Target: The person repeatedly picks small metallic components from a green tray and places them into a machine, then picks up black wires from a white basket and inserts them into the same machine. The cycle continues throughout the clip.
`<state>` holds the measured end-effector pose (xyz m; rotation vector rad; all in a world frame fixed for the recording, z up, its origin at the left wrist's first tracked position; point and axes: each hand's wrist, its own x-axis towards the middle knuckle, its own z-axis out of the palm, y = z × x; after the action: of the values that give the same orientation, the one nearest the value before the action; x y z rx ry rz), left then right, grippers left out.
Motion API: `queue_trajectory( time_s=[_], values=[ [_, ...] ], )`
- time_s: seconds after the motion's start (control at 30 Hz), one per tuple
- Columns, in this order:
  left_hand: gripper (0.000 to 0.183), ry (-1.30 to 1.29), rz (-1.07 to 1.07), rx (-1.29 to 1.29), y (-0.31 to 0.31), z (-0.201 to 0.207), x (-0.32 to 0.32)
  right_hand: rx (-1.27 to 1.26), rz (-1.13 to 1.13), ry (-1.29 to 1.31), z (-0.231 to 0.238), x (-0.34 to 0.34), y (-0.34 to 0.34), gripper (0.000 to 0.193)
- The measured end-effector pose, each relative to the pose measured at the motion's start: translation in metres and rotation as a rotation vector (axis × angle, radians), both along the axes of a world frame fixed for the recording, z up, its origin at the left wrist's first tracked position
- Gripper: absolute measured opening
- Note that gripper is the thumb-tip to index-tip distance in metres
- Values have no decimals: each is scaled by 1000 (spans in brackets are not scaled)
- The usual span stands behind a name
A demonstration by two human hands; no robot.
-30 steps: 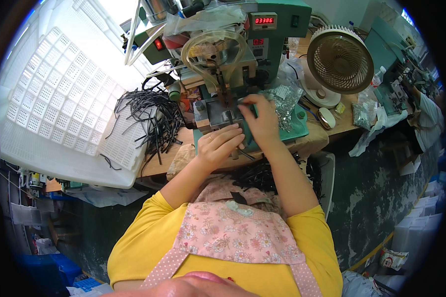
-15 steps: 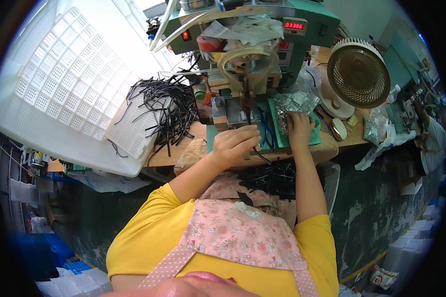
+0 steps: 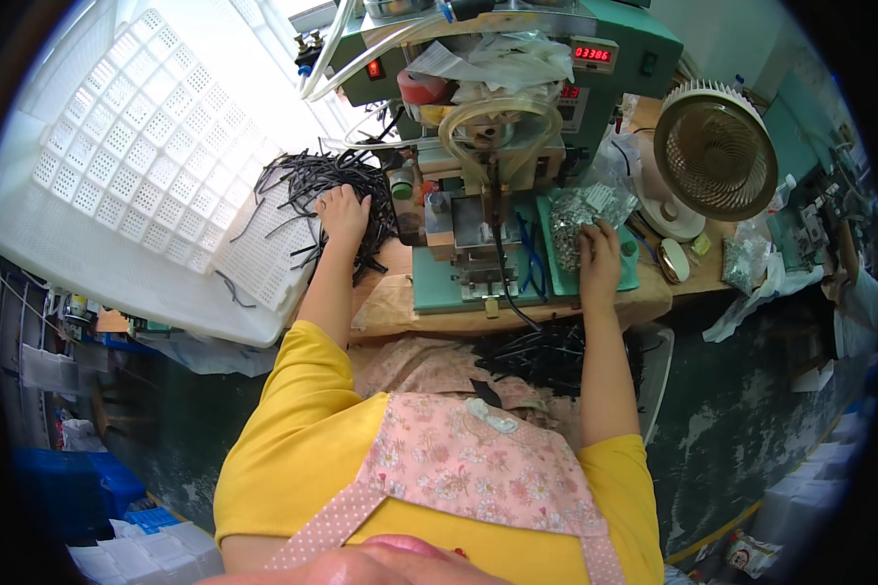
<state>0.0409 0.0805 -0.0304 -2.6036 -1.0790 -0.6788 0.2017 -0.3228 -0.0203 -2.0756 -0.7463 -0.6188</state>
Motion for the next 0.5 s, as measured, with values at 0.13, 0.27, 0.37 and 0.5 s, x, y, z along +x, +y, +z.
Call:
queue_trajectory(
  time_s=[0.13, 0.27, 0.37, 0.5],
  values=[
    [29, -74, 1, -97, 11, 3, 3, 5, -42, -41, 0, 0, 0, 16],
    [27, -216, -20, -476, 27, 23, -14, -17, -23, -124, 1, 1, -1, 12],
    [25, -405, -147, -1002, 23, 39, -37, -64, -6, -140, 4, 3, -2, 12],
    [25, -605, -340, -1430, -19, 35, -75, -75, -15, -106, 9, -1, -1, 12]
  ],
)
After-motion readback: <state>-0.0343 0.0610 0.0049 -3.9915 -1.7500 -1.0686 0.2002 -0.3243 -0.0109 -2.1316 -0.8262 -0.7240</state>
